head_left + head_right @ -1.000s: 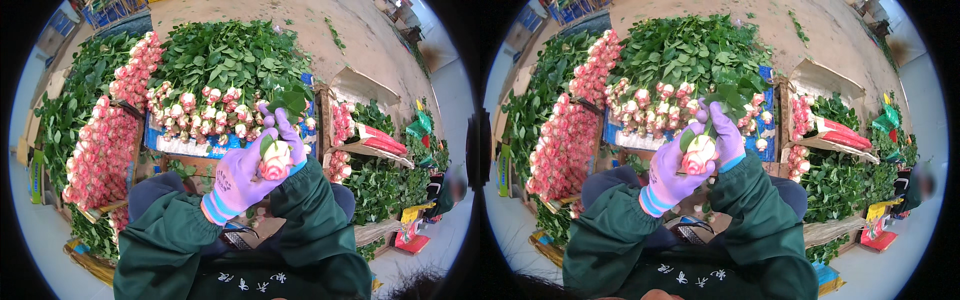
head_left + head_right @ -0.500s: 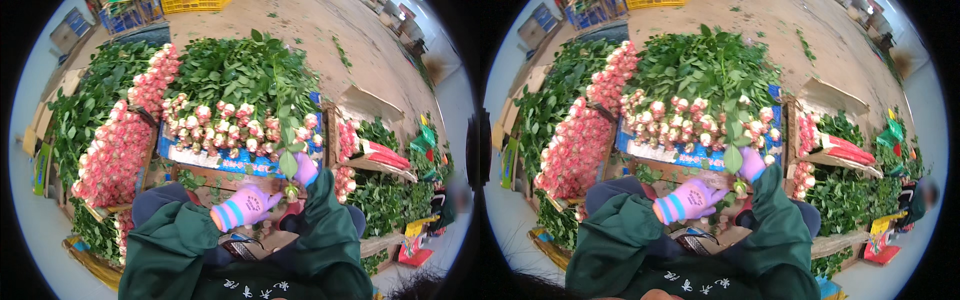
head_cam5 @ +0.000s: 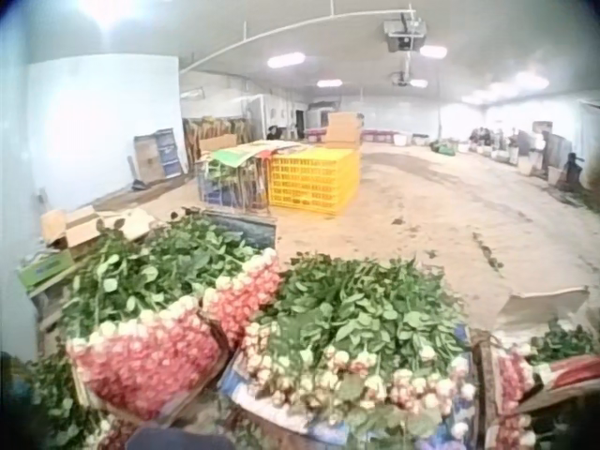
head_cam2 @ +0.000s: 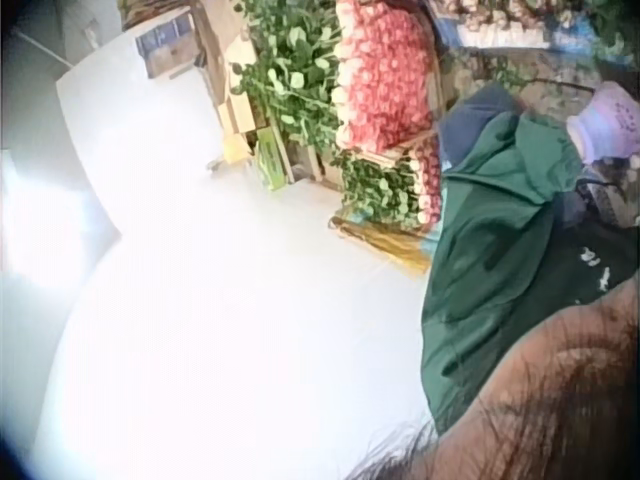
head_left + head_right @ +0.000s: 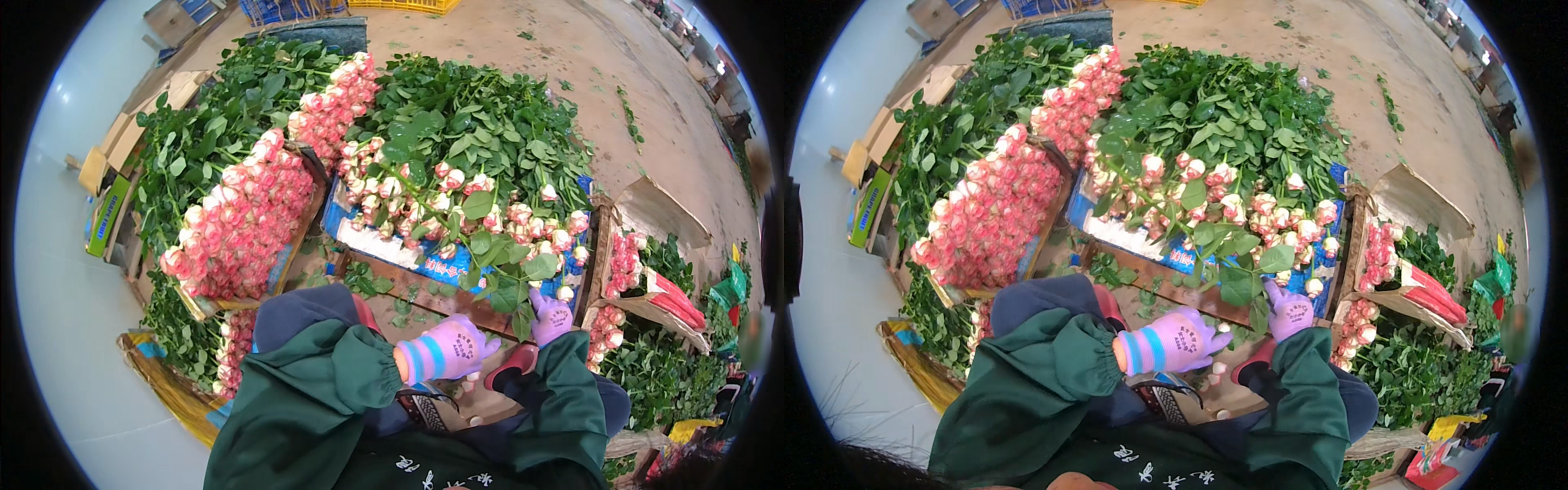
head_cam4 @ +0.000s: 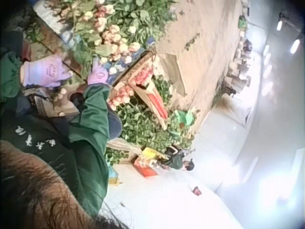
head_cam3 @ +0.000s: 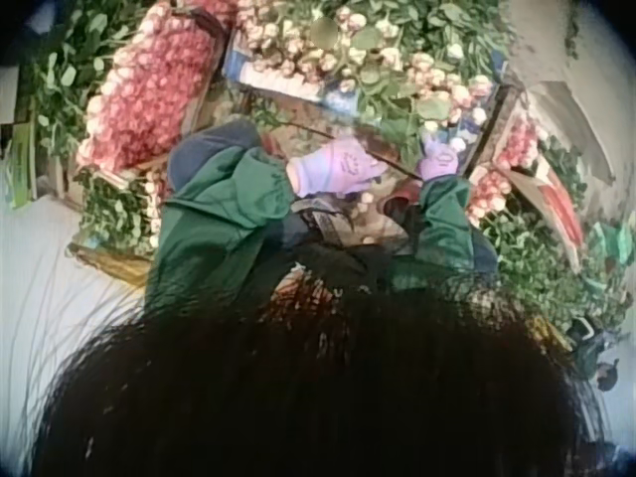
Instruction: The person is sitting on the floor in a flower processing area, trimming the leaves and thorns from individual pink roses. They pick up each rose, strip the lower stem, and place the cleaned flower into a blue crate.
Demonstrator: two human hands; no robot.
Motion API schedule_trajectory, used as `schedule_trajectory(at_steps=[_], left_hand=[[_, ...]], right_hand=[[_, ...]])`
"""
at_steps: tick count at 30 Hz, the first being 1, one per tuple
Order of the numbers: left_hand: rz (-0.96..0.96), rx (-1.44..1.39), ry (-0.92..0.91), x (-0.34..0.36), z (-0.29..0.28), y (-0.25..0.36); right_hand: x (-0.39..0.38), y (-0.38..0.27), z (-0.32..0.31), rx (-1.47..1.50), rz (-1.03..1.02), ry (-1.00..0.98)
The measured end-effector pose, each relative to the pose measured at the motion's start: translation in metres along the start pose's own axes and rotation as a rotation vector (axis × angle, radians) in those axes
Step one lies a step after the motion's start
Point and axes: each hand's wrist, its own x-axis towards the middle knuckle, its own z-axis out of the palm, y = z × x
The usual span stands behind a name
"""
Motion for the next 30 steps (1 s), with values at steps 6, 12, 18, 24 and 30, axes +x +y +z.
schedule_trajectory(at_steps=[6,12,18,24,30], left_hand=[[-0.162,-0.017,-0.148,-0.004,-0.001,-0.009],[-0.367,-0.466,0.547,-0.040,-0.020,0.010],[-0.513,-0.621,1.041,-0.156,-0.055,0.065],[-1.015,-0.546,1.433,-0.356,-0.002,0.048],[-2.037,-0.514,1.069,-0.532,0.084,0.007]], right_hand=[[-0.003,-0.018,0.029,0.443,0.036,0.284],[0.012,-0.115,-0.062,1.067,-0.128,0.236],[0.002,-0.259,-0.145,0.885,-0.599,0.168],[-0.012,-0.315,-0.158,0.878,-0.585,-0.030],[-0.016,-0.272,-0.133,0.670,-0.510,-0.034]])
